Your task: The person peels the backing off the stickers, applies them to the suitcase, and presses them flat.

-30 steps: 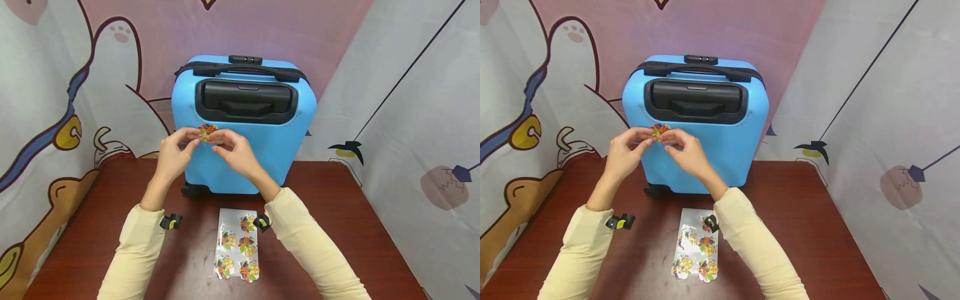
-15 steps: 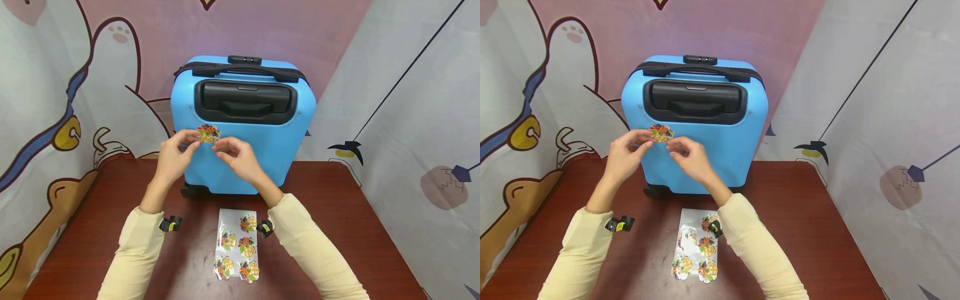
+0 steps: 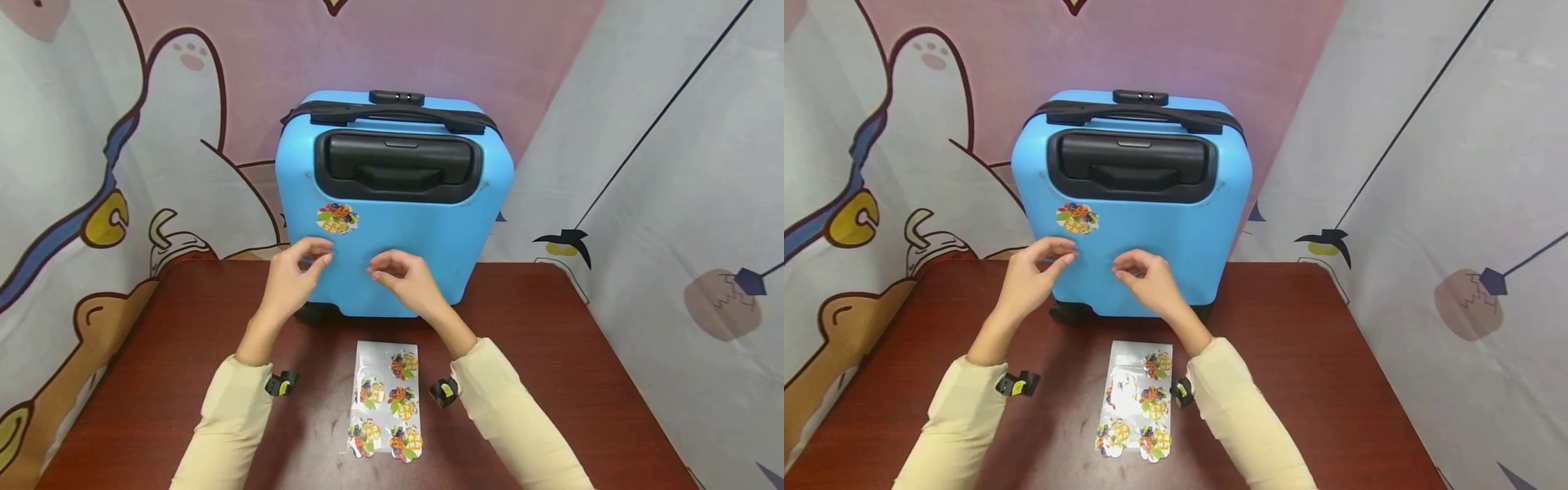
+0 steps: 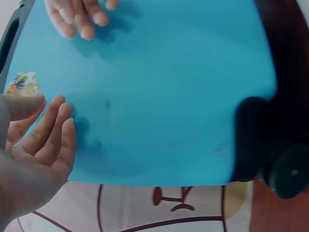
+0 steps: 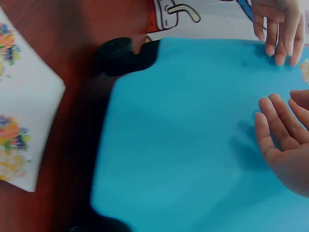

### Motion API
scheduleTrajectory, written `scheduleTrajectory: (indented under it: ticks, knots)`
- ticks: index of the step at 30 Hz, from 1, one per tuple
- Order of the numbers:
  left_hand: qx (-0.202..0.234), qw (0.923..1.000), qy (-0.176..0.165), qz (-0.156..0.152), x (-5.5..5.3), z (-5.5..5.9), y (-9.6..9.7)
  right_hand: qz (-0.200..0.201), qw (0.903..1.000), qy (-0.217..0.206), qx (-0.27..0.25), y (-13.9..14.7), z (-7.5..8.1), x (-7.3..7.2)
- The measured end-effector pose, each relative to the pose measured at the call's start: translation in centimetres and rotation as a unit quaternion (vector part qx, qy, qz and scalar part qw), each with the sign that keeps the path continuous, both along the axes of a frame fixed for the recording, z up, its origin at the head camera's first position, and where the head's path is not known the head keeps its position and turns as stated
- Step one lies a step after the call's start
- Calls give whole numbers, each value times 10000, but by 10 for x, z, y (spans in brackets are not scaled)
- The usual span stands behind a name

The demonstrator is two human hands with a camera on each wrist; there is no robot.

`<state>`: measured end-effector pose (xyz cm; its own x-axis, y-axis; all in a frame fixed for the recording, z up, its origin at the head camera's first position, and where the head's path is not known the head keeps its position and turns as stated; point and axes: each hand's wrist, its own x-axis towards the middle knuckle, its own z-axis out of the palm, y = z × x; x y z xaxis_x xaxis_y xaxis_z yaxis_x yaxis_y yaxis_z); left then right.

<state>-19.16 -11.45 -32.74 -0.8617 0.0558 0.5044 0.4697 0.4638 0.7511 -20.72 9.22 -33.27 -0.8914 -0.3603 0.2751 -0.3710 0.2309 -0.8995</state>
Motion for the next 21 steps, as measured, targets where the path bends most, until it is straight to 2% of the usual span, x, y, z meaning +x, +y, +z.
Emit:
scheduleTrajectory:
  ticks: [7, 13, 14, 21]
  knots:
    - [-229, 9979, -562, -226, 3, -30, 1, -163, 9968, -567, 546, 18, -34, 9]
    - [-298, 9931, -1007, -514, 8, -59, 5, -258, 9919, -1070, 627, 34, -72, 16]
    - [-306, 9922, -1072, -565, 9, -65, 5, -274, 9913, -1138, 606, 38, -81, 15]
    - [-395, 9797, -1760, -875, 13, -104, 10, -597, 9837, -1595, 583, 55, -115, 24]
